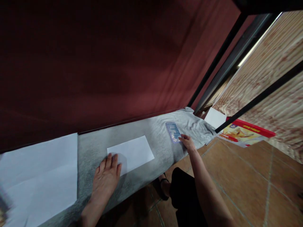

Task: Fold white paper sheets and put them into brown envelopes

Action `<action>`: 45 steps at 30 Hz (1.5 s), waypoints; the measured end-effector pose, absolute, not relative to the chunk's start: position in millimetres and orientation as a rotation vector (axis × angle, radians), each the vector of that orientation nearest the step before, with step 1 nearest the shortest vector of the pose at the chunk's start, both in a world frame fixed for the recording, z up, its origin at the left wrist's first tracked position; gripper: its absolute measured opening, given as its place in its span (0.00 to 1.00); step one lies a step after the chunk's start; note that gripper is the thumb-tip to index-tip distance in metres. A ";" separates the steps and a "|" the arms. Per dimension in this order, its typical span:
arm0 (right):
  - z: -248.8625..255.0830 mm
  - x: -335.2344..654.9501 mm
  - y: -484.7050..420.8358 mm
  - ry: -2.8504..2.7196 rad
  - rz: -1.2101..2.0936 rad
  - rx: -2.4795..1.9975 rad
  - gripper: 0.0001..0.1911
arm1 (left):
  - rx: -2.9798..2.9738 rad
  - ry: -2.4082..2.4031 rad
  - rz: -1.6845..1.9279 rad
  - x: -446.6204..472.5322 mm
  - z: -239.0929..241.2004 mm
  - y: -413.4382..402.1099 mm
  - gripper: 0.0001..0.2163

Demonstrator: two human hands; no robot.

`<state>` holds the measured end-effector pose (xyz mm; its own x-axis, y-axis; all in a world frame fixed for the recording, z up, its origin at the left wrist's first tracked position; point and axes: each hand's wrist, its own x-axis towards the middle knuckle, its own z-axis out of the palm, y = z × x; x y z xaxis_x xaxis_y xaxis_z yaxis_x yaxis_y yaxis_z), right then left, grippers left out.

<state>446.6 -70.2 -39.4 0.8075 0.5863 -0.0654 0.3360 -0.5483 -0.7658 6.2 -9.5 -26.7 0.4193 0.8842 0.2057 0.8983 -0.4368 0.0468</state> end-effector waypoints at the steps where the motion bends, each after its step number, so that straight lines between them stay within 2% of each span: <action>1: -40.7 446.9 -69.6 -0.674 0.393 -2.221 0.20 | -2.578 -1.630 -0.301 6.4 -26.9 -9.6 0.20; 9: -48.3 444.8 -68.5 -0.692 0.297 -2.372 0.26 | -2.589 -1.628 -0.286 6.9 -27.6 -9.9 0.21; 22: -44.5 443.1 -66.7 -0.708 0.325 -2.445 0.24 | -2.568 -1.638 -0.272 5.9 -28.2 -9.4 0.20; 29: -38.1 438.1 -63.5 -0.745 0.343 -2.472 0.24 | -2.590 -1.646 -0.407 -2.1 -43.1 0.3 0.21; 33: -35.6 427.1 -57.8 -0.757 0.336 -2.511 0.29 | -2.575 -1.733 -0.459 -1.7 -40.6 1.0 0.24; 38: -32.1 412.3 -51.5 -0.794 0.318 -2.541 0.34 | -2.498 -1.963 -0.293 4.0 -29.0 -4.2 0.26; 42: -25.4 396.4 -45.8 -0.876 0.088 -2.503 0.36 | -2.472 -2.072 -0.180 5.8 -23.3 -3.2 0.29; 45: -22.6 366.2 -38.1 -1.143 -0.118 -2.269 0.29 | -2.464 -2.140 -0.130 5.5 -18.8 -0.6 0.31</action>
<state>366.2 -38.1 -22.6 0.6275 0.7059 0.3286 0.7582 -0.4579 -0.4642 5.5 -0.6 -18.8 0.1417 0.9897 -0.0214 0.9798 -0.1371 0.1452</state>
